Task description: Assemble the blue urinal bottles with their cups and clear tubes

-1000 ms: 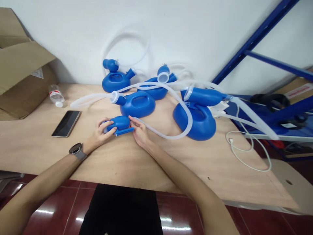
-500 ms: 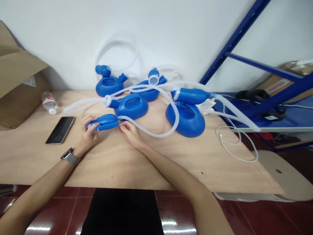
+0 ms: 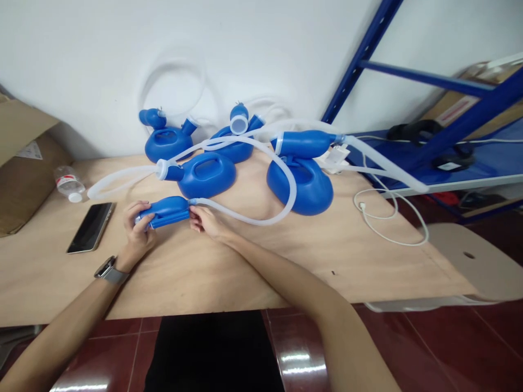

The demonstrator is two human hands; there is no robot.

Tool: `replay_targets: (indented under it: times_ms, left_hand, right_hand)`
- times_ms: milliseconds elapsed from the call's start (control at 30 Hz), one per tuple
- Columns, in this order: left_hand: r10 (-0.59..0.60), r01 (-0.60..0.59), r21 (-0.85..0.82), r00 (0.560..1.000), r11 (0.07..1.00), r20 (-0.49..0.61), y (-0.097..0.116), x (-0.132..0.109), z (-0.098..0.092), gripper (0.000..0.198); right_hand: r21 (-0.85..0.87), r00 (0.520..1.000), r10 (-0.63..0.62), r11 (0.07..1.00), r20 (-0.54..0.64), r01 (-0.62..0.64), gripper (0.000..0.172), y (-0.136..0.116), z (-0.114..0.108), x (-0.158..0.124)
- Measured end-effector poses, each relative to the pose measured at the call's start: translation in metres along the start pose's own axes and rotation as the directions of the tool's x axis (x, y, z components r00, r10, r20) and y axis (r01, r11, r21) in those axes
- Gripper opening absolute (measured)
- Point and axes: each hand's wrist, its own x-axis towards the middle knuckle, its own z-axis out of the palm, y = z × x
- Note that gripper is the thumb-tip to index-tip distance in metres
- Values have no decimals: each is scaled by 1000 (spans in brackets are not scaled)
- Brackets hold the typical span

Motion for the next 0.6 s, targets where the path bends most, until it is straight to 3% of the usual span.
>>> replay_targets:
  times_ms: [167,367,600]
  left_hand:
    - [-2,2,24,1000,1000,11,-1,0,1,53]
    - [-10,10,-2,999,1000,31,4,3,3,49]
    - [-167,165,-59,985,984,-32,9,1,12,24]
  right_hand:
    - [-36,1000,-8,999,22,9,45,-1,-1,-1]
    - [-24,997,-20,1000,-75,18,37,0,2,-2]
    - [-4,987,-74,997,-142,74,45,5,5,1]
